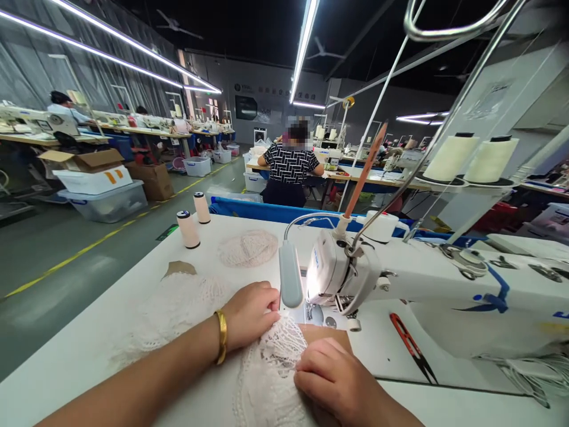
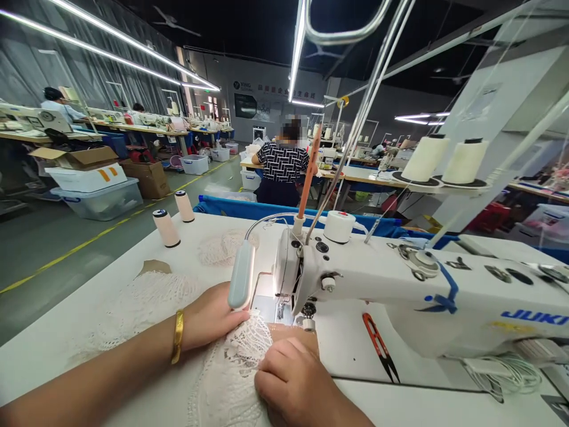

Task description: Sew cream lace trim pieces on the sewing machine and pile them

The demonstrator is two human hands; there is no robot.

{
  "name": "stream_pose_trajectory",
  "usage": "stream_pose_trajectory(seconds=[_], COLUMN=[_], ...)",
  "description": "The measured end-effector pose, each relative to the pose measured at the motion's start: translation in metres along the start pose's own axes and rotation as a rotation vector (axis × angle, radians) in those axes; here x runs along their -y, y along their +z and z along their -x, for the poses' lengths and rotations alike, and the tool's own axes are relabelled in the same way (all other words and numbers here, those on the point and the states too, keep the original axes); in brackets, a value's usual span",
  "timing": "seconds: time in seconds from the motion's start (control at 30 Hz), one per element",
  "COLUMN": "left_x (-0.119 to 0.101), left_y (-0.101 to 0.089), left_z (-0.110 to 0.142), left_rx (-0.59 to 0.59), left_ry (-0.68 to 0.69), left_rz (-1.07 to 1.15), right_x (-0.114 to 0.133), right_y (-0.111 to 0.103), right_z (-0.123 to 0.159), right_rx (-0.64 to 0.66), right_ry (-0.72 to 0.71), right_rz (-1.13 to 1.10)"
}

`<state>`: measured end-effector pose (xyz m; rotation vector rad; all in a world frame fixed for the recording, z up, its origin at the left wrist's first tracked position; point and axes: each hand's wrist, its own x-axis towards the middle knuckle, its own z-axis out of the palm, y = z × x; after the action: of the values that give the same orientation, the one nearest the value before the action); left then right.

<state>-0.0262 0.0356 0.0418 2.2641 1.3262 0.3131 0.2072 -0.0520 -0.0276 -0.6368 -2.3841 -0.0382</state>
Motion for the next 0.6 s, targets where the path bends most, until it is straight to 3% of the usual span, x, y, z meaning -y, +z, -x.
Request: stream_pose_trajectory(seconds=[0.1, 0.27, 0.6], left_x=[0.001, 0.002, 0.005], left_y=[0.001, 0.001, 0.009], left_z=[-0.002, -0.004, -0.004], left_rx=[0.048, 0.091, 0.098], left_ry=[0.0, -0.006, 0.006], left_rz=[0.089, 0.258, 0.414], right_x=[0.002, -0.003, -0.005], right_y=[-0.003, 0.007, 0.007], right_z=[0.002, 0.012, 0.018], right_rx=[0.052, 0.015, 0.077], right_ry=[0.012, 0.025, 0.031], right_rz=[-0.033, -0.083, -0.097])
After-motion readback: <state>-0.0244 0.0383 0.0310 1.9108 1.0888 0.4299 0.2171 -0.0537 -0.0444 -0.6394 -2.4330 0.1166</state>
